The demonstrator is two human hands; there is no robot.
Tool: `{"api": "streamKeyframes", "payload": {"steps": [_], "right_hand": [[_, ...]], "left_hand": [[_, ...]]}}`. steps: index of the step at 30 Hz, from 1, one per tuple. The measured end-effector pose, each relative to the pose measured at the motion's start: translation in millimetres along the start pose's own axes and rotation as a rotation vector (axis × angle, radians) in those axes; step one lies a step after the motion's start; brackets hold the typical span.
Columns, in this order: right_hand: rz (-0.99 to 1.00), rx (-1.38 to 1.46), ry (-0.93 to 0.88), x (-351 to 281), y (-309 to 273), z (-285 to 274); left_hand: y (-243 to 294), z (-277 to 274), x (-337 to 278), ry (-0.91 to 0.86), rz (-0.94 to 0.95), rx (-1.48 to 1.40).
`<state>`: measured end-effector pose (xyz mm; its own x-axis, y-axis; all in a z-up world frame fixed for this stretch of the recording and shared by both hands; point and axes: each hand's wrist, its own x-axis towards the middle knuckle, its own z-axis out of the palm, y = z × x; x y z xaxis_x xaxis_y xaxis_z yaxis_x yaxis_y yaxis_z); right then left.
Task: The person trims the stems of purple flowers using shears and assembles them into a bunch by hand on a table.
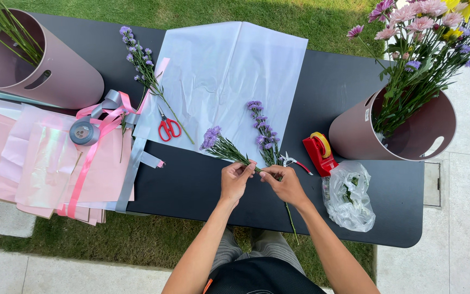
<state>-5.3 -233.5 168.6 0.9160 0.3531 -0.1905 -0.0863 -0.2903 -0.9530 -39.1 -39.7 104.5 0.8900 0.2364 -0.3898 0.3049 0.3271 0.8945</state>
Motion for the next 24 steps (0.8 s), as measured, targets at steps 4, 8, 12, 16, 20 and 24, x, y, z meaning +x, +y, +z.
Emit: {"api": "streamKeyframes", "payload": {"steps": [4,8,12,16,20,24], "right_hand": [[-0.007,-0.005,0.022,3.1,11.6,1.7],[0.002,-0.131,0.051,7.6,22.6,-2.5],[-0.014,-0.288,-0.019,10.2,30.7,-3.8],[-0.055,-0.438,-0.105,4.5,14.4,-1.4],[-0.045,-0.441,-0.126,4.8,5.4,-9.9],[-0.033,-0.412,-0.125,2.8,-11.4,-18.2]], "left_hand": [[12.5,1.8,-7.9,-0.034,-0.033,-0.027],[27.8,-9.1,-18.9,-0.117,-0.257,0.562],[62.4,0.4,-34.3,-0.150,0.257,1.010],[40.8,-7.1,-8.2,-0.390,0.852,1.439],[27.7,-19.8,16.6,-0.625,0.757,1.496],[25.9,-19.1,20.9,-0.693,0.653,1.277]]}}
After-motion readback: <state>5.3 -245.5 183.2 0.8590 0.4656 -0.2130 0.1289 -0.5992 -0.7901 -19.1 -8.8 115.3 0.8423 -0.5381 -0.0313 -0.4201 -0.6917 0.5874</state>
